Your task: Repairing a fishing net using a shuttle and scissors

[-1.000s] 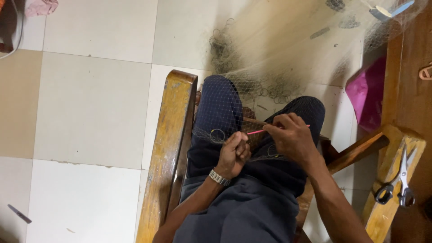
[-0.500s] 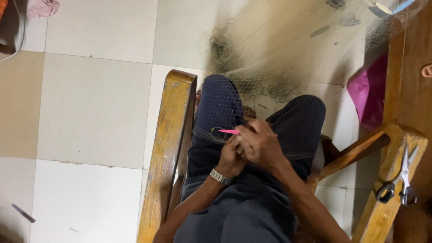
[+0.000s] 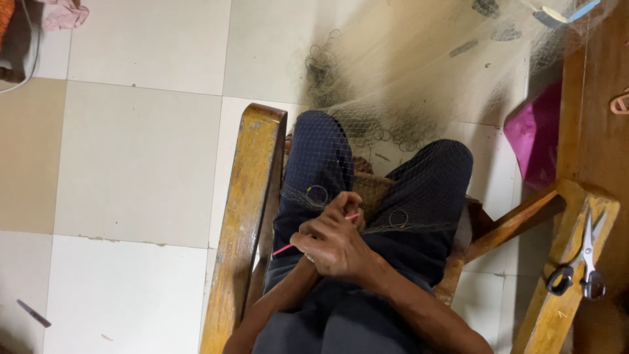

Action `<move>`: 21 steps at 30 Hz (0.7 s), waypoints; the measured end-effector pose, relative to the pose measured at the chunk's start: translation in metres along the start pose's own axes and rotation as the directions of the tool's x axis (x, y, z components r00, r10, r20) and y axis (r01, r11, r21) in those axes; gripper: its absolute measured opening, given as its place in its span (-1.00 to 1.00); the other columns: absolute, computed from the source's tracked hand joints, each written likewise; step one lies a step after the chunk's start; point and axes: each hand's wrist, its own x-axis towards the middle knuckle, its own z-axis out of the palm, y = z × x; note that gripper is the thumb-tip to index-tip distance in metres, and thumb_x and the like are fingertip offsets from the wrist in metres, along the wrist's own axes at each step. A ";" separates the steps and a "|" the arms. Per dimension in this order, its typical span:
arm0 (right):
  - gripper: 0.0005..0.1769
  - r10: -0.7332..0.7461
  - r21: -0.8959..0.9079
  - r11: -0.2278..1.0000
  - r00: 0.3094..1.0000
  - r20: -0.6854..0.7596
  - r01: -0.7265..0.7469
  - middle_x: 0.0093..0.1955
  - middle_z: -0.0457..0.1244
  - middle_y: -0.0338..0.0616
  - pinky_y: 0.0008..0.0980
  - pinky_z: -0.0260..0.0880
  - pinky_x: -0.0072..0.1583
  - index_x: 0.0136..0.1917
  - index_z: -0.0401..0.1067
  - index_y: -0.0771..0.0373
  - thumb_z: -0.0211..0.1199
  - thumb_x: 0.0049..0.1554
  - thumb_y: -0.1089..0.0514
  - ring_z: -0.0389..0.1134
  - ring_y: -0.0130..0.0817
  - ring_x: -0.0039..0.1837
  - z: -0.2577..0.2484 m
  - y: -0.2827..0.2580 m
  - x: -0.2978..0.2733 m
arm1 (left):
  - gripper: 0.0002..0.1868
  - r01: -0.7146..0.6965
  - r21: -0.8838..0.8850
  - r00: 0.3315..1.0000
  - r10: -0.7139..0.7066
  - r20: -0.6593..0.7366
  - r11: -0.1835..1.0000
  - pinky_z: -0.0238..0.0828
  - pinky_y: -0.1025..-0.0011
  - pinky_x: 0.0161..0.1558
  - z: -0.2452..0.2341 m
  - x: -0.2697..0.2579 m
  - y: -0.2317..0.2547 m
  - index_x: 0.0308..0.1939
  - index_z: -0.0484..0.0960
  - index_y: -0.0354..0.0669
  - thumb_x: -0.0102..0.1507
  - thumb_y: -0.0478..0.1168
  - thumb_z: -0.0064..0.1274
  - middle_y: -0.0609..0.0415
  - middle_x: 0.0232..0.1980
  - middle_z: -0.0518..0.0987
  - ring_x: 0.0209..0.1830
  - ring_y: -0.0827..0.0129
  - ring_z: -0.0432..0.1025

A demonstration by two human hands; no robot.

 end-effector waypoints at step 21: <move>-0.82 -0.082 -0.124 0.991 0.955 -0.283 0.049 -0.21 0.24 -0.13 -0.32 0.10 -0.05 -0.25 0.40 0.17 -0.01 0.11 0.27 0.20 -0.27 -0.18 -0.003 0.012 0.022 | -0.72 0.803 0.138 0.503 0.783 0.365 -0.580 -0.10 0.46 -0.25 0.144 0.021 0.065 -0.27 0.46 -0.06 0.36 -0.34 -0.41 0.18 -0.32 0.43 -0.39 0.41 0.07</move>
